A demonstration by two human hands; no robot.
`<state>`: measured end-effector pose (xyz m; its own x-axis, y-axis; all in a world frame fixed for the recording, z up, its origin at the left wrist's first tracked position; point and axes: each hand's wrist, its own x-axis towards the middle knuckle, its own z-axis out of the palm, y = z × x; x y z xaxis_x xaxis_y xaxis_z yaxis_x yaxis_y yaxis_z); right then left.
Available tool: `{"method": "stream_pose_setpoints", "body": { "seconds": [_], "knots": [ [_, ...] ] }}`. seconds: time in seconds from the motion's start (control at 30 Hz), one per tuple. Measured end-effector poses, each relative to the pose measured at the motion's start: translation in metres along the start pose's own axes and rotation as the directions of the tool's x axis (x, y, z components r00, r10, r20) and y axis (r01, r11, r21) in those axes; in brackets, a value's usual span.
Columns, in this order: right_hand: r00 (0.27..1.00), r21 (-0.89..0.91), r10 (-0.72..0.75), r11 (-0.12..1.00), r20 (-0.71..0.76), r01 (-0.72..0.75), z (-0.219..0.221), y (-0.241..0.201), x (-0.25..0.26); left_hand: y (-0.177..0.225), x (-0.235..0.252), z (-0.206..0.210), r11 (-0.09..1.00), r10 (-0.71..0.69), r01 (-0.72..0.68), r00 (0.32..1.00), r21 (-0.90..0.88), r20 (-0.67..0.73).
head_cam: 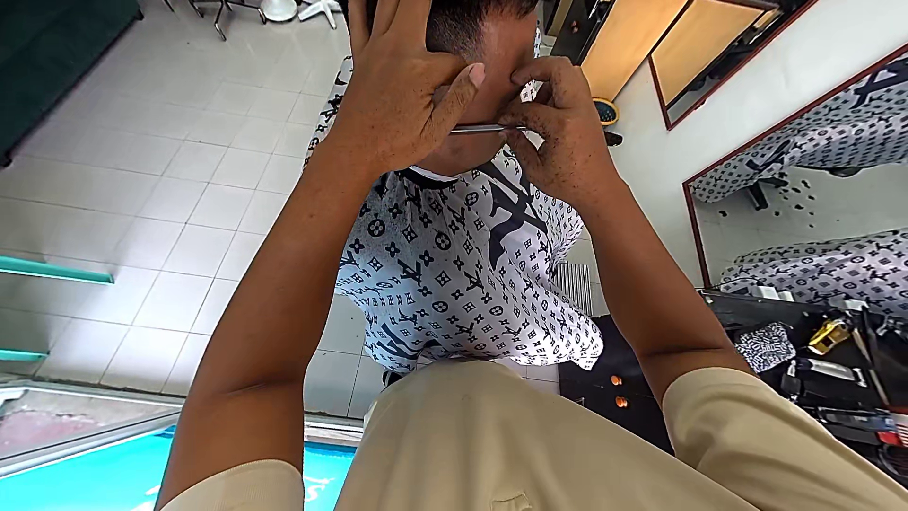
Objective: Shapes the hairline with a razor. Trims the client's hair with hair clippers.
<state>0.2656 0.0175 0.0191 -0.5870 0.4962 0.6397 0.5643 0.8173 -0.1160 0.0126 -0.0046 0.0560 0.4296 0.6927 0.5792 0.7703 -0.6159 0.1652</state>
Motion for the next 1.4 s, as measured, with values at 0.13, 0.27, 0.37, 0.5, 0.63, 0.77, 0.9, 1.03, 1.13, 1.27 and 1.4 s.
{"method": "stream_pose_setpoints", "body": {
  "seconds": [0.13, 0.27, 0.37, 0.5, 0.63, 0.77, 0.9, 1.03, 1.13, 1.27, 1.4],
  "knots": [
    [1.0, -0.011, 0.009, 1.0, -0.003, -0.009, -0.001, 0.0, 0.0, -0.001, 0.0, 0.001, 1.0, 0.002, -0.002, 1.0, -0.011, -0.004],
    [1.0, -0.02, 0.001, 1.0, -0.005, -0.001, 0.0, 0.001, -0.001, -0.002, 0.0, 0.003, 1.0, 0.013, -0.013, 1.0, -0.025, -0.015],
    [1.0, -0.042, -0.015, 0.999, 0.024, 0.016, 0.004, 0.001, -0.005, -0.001, 0.0, 0.002, 1.0, 0.005, -0.006, 1.0, -0.023, -0.014],
    [1.0, -0.063, -0.017, 0.998, 0.017, 0.018, 0.005, -0.001, -0.006, -0.001, 0.0, 0.003, 1.0, -0.003, 0.003, 1.0, -0.016, -0.014],
    [1.0, -0.068, -0.022, 0.997, 0.008, 0.023, 0.004, 0.0, -0.006, -0.002, -0.001, 0.004, 1.0, 0.006, -0.007, 1.0, -0.014, -0.022],
    [0.998, -0.084, -0.047, 0.995, 0.036, 0.049, 0.008, 0.0, -0.009, -0.002, -0.001, 0.004, 1.0, 0.007, -0.008, 1.0, -0.015, -0.021],
    [0.999, -0.095, -0.048, 0.994, 0.027, 0.05, 0.007, 0.0, -0.009, -0.002, -0.001, 0.005, 1.0, 0.008, -0.008, 1.0, -0.012, -0.022],
    [0.999, -0.095, -0.045, 0.994, 0.025, 0.048, 0.01, 0.0, -0.01, -0.002, -0.001, 0.005, 1.0, 0.003, -0.003, 1.0, -0.016, -0.024],
    [0.999, -0.113, -0.037, 0.993, 0.038, 0.042, 0.014, -0.001, -0.013, -0.002, 0.0, 0.005, 1.0, 0.005, -0.005, 1.0, -0.013, -0.026],
    [0.999, -0.113, -0.03, 0.993, 0.021, 0.033, 0.012, -0.001, -0.013, -0.001, -0.001, 0.005, 1.0, -0.002, 0.002, 1.0, -0.015, -0.015],
    [0.999, -0.116, -0.028, 0.993, 0.033, 0.032, 0.014, -0.002, -0.014, -0.002, -0.001, 0.005, 1.0, -0.001, 0.001, 1.0, -0.016, -0.023]
  ]
}}
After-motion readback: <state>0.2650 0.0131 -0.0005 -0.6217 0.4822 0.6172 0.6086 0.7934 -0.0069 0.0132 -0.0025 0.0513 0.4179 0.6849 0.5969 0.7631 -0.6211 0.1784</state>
